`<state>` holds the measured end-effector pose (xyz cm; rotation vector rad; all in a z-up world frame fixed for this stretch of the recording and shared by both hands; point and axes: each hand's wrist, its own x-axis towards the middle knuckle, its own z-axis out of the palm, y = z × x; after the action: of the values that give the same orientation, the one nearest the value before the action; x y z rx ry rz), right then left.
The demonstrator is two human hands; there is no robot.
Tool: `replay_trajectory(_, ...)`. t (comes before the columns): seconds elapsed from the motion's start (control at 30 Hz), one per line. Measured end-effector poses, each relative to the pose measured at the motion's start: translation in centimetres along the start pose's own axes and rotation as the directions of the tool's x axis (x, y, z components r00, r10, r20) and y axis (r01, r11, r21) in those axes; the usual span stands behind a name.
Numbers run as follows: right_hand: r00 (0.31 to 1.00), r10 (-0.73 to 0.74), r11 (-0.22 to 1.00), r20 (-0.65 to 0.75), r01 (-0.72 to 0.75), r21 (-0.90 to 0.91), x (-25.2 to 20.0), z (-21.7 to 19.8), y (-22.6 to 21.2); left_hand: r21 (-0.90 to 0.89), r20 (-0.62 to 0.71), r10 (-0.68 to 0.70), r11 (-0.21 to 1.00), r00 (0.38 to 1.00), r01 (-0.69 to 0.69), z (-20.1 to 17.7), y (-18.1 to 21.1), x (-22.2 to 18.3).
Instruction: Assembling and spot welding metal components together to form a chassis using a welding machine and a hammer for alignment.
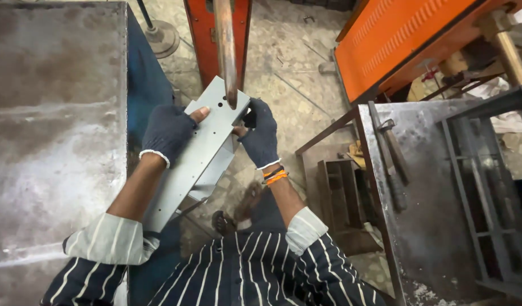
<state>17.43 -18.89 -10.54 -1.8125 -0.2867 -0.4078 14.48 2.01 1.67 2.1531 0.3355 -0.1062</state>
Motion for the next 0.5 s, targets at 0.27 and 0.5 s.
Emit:
replay_trajectory(0.27,1.0,-0.014,0.999,-0.009,0.014,-0.049,0.4,0.0,-0.2,0.099,0.009,0.086,0.991,0.996,-0.086,0.3,-0.9,0.8)
replay_trajectory(0.5,0.999,0.029,1.0,0.02,-0.028,-0.011,0.4,-0.1,1.1,0.133,-0.021,0.114,0.985,0.993,-0.11,0.2,0.1,-0.6)
